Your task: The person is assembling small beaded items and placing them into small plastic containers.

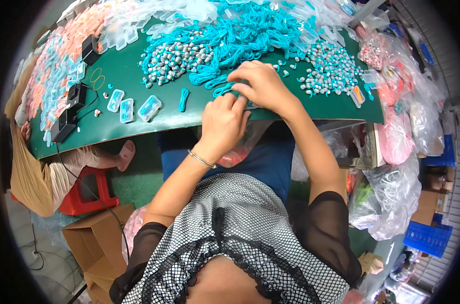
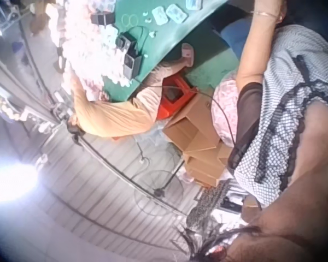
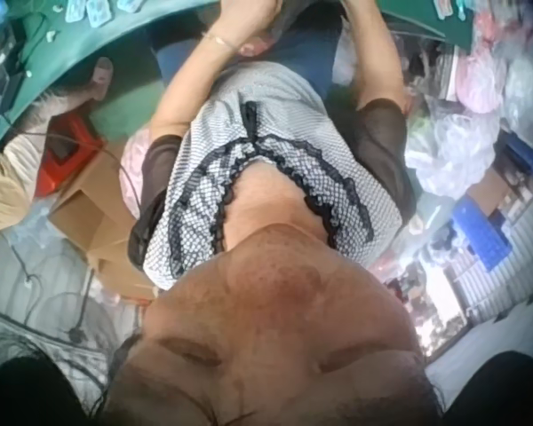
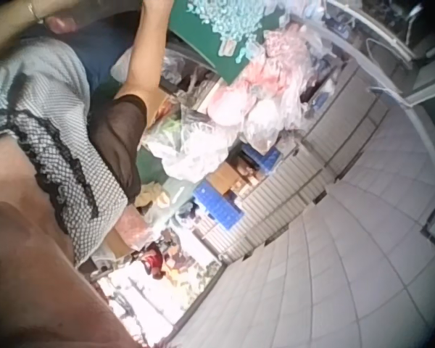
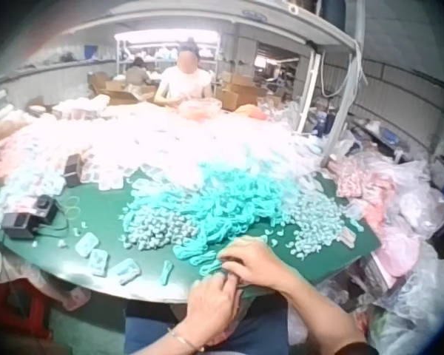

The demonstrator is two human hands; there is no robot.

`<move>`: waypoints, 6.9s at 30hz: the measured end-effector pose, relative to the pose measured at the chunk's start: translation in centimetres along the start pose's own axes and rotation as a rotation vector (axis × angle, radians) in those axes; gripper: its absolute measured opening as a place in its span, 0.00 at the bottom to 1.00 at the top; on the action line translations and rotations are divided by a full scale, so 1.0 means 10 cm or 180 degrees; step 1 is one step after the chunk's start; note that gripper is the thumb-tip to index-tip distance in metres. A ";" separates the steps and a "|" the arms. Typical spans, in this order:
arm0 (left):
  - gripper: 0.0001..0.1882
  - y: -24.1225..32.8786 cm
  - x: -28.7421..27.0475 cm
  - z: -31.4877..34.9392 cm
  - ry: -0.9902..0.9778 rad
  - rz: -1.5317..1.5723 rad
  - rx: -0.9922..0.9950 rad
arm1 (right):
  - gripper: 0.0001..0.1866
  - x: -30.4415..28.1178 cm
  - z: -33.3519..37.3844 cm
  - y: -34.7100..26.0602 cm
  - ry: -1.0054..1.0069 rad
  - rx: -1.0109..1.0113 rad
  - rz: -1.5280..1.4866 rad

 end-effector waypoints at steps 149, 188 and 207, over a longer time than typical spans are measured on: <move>0.08 -0.14 -0.30 0.28 0.2329 0.5635 -0.1634 | 0.15 -0.40 0.56 -1.16 0.1618 -0.0830 -0.0032; 0.26 -0.32 -0.24 -0.05 0.0440 0.1184 -0.0371 | 0.08 -0.29 0.72 0.07 0.0931 0.1029 -0.0420; 0.23 -0.27 -0.04 -0.06 -0.0158 0.0564 -0.0239 | 0.14 -0.17 0.38 0.27 0.0903 0.0566 0.0575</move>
Point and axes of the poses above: each hand's wrist, its own z-axis away from the middle knuckle, its own x-axis out of the palm, y = z × x, the point moved 8 cm from there along -z, towards the middle knuckle, and after that the axes turned 9 degrees about x, right-handed, at the moved point
